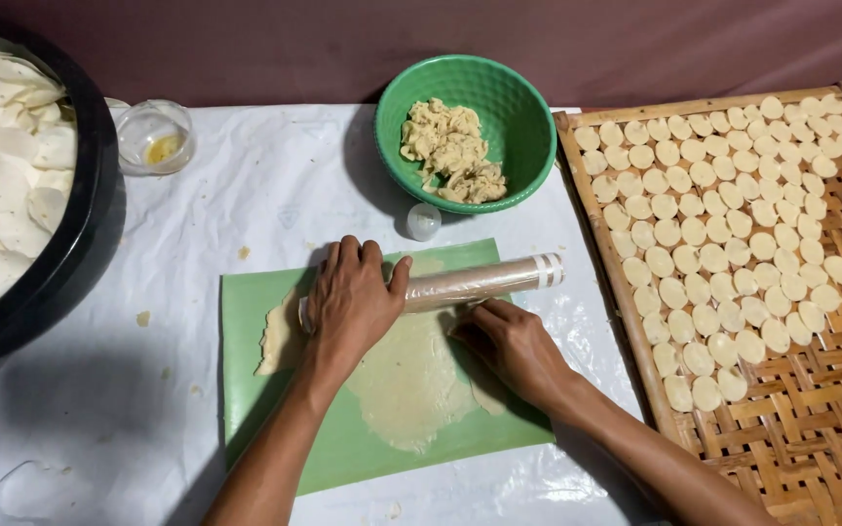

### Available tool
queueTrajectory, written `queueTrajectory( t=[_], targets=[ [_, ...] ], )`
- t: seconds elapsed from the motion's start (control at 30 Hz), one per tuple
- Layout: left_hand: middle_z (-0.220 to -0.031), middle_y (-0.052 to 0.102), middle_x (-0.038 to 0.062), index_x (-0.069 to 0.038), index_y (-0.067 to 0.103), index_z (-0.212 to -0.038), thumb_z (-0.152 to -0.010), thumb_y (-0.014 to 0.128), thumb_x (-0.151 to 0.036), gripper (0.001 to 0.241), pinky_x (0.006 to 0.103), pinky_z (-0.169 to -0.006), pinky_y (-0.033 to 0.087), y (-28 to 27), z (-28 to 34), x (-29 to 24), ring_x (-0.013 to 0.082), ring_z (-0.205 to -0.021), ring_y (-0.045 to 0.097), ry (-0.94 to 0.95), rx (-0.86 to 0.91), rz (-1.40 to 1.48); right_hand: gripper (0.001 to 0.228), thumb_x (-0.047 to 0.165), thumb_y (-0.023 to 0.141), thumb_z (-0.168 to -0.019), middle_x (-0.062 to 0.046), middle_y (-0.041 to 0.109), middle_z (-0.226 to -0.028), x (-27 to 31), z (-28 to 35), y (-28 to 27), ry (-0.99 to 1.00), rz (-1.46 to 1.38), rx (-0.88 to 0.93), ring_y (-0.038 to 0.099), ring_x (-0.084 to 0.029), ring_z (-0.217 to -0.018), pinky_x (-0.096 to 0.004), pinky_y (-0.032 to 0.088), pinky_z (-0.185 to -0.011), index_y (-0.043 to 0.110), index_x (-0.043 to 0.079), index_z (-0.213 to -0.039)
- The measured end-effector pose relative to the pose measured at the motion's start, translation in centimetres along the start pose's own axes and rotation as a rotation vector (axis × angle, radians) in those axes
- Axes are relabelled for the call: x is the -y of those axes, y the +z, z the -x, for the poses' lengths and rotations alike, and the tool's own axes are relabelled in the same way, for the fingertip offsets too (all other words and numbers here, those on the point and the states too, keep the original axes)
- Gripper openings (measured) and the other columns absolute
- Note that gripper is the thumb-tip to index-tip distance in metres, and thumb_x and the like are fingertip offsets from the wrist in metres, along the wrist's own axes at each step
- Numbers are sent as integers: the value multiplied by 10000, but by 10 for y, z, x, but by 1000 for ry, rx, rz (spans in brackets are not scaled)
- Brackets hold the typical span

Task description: Placing dough circles on a drying rack and rolling out dough with a rolling pin.

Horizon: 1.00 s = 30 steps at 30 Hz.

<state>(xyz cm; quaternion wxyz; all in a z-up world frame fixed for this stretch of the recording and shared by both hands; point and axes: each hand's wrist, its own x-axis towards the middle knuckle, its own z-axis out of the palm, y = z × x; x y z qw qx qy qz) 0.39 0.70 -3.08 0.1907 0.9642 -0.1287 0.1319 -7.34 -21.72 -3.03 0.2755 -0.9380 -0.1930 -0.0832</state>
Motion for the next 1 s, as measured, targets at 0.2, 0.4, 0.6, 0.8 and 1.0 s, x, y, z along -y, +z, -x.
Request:
queueTrajectory(
  t=[0.2, 0.4, 0.6, 0.8, 1.0],
  targets=[
    [-852, 548, 150, -50, 622, -848, -988, 548, -463, 441, 423, -682, 483, 11, 9, 1, 330, -845, 593, 49, -114, -67, 150, 181, 601, -943, -112, 636, -921, 30, 6, 2, -201, 282, -19, 662, -297, -869, -363, 569, -690, 709, 97, -1004],
    [-1290, 581, 266, 63, 620, -1225, -997, 509, -296, 440, 552, -962, 400, -13, 27, -19, 403, -1163, 534, 125, -102, -27, 603, 107, 628, -870, -255, 613, -1317, 17, 33, 7, -251, 429, 133, 605, -270, -941, -344, 582, -833, 500, -131, -1409],
    [-1577, 454, 208, -1, 512, -1473, -1019, 450, -328, 564, 637, -1196, 232, -9, 54, -22, 438, -1476, 370, 179, -18, -59, 533, 61, 757, -746, -185, 669, -1266, 2, 36, -5, -245, 210, 48, 645, -299, -1030, -410, 606, -878, 668, -21, -1265],
    [-1571, 464, 214, 45, 539, -1424, -1012, 535, -309, 543, 573, -1228, 238, -20, 80, -30, 390, -1495, 361, 254, -46, -63, 379, 246, 451, -959, -194, 549, -1179, -13, -18, -27, -23, 127, -104, 554, -318, -987, -413, 539, -762, 552, -1, -1228],
    [-1610, 384, 247, 79, 434, -1472, -976, 568, -255, 613, 519, -1241, 247, -27, 120, -38, 372, -1501, 358, 284, 11, -37, 768, 519, 244, -1061, -261, 225, -1656, -6, 7, -23, 39, 358, 141, 195, -403, -1535, -527, 172, -1235, 213, -33, -1593]
  ],
)
